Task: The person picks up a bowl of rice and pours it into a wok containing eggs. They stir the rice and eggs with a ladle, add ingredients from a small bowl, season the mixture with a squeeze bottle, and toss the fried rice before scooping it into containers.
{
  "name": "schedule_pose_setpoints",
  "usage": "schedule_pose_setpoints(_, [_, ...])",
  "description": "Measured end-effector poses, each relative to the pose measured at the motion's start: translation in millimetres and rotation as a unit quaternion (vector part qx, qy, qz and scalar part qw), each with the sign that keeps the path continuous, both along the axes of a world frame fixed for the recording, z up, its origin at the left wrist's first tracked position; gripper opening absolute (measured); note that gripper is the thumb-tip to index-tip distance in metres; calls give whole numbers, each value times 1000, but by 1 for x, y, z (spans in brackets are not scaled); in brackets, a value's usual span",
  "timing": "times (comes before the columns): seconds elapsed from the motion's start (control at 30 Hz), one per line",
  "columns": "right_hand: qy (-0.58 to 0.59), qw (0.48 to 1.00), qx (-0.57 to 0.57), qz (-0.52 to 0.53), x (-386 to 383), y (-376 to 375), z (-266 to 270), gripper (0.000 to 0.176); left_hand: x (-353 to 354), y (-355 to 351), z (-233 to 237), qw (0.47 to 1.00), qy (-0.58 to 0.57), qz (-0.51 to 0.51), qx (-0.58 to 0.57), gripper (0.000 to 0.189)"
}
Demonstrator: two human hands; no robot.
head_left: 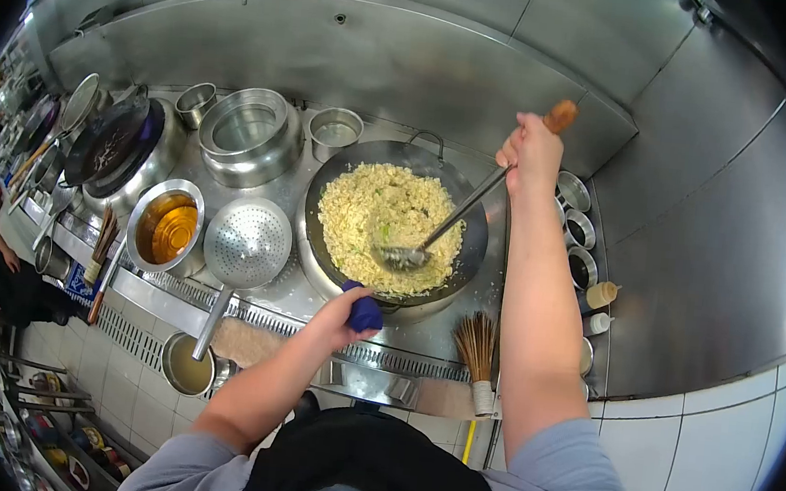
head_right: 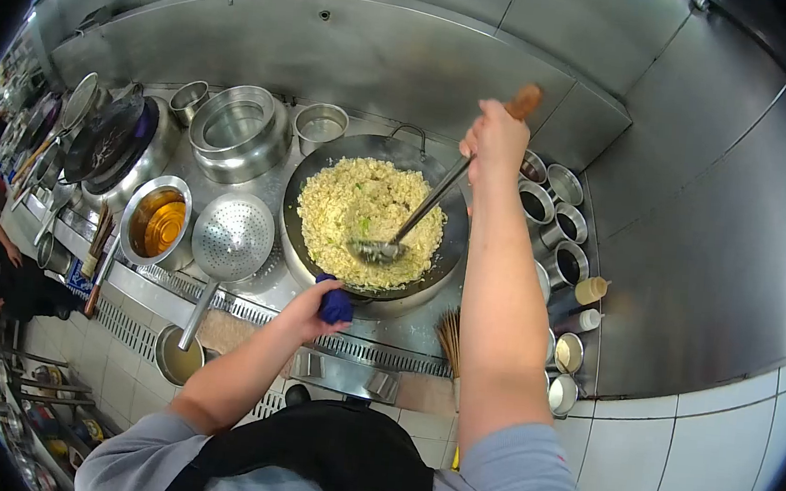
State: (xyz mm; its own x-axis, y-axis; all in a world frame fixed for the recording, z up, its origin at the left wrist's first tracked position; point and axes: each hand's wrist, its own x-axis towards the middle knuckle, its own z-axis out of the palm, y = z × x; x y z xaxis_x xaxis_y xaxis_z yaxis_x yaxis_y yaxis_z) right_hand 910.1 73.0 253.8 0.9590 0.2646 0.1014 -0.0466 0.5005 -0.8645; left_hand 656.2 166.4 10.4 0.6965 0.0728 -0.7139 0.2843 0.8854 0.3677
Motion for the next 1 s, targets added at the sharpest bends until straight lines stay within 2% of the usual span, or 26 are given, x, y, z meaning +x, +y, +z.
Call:
schedule_pose_setpoints(0.03, [-44,999,-17,3,-24,3,19,14,16,7,-10,1000,0,-4,1,26])
schedule_pose_setpoints(0.07, [-86,996,-36,5,-42,9,23,14,29,11,-20,998,21,-38,54,20])
schedule_pose_setpoints(0.1, [-88,994,-62,-33,-53,20,10,14,32,9,-26,991,43,-73,105,14])
schedule_pose_setpoints(0.17, [-141,967,-116,-179,-19,40,-43,15,-1,-21,-7,995,23,12,99,16])
schedule_pose_setpoints(0.2, [-136,968,-101,-185,-18,40,-37,14,-27,-35,-2,995,1,51,91,20])
schedule_pose_setpoints(0.23, [-138,967,-97,-190,-33,34,-23,14,-64,-47,23,996,-43,58,59,31])
schedule_pose_setpoints(0.27, [-111,982,-85,-131,-58,25,3,15,-91,-56,48,993,-58,58,82,36])
schedule_pose_setpoints(0.3, [-78,992,-73,-72,-79,17,20,15,-101,-68,63,980,-91,58,168,29])
schedule_pose_setpoints(0.37, [-71,995,-61,-28,-88,24,16,16,-71,-36,66,998,20,-2,56,23])
schedule_pose_setpoints(0.4, [-115,989,-73,-60,-81,35,4,16,-46,-26,58,996,38,23,75,17])
schedule_pose_setpoints(0.43, [-153,980,-86,-96,-70,44,-11,16,-30,-21,55,997,3,29,78,16])
schedule_pose_setpoints(0.47, [-182,961,-141,-153,-53,56,-29,16,-27,-21,24,994,-4,28,109,16])
schedule_pose_setpoints(0.5, [-176,962,-143,-154,-51,55,-30,16,-28,-22,-6,990,-11,26,139,16])
schedule_pose_setpoints(0.57, [-286,932,-101,-198,-52,49,-4,17,-69,-39,-35,990,33,2,135,23])
schedule_pose_setpoints(0.6, [-282,944,-50,-165,-70,39,21,19,-97,-46,-46,988,78,-21,135,30])
schedule_pose_setpoints(0.63, [-229,968,-9,-106,-94,27,45,20,-116,-46,-47,987,98,-46,122,34])
schedule_pose_setpoints(0.7, [-227,973,34,-35,-135,3,69,20,-117,-50,22,987,27,-32,152,22])
schedule_pose_setpoints(0.77, [-246,969,-4,-27,-166,-10,45,20,-76,-27,61,997,13,27,73,17])
schedule_pose_setpoints(0.8, [-270,962,-35,-26,-174,-12,35,21,-52,-12,68,998,-17,20,54,16])
schedule_pose_setpoints(0.83, [-249,965,-77,-13,-168,0,-4,20,-38,-2,65,998,-47,11,36,14])
schedule_pose_setpoints(0.87, [-266,955,-111,-66,-149,11,-50,20,-44,-5,42,998,-42,7,38,14])
schedule_pose_setpoints(0.9, [-282,941,-144,-118,-135,19,-74,20,-54,-11,11,995,-23,4,101,14])
schedule_pose_setpoints(0.93, [-282,941,-139,-123,-132,20,-62,20,-64,-15,-11,986,-9,0,168,15])
schedule_pose_setpoints(1.0, [-338,934,-107,-49,-140,6,-12,19,-99,-30,-30,987,64,-12,148,25])
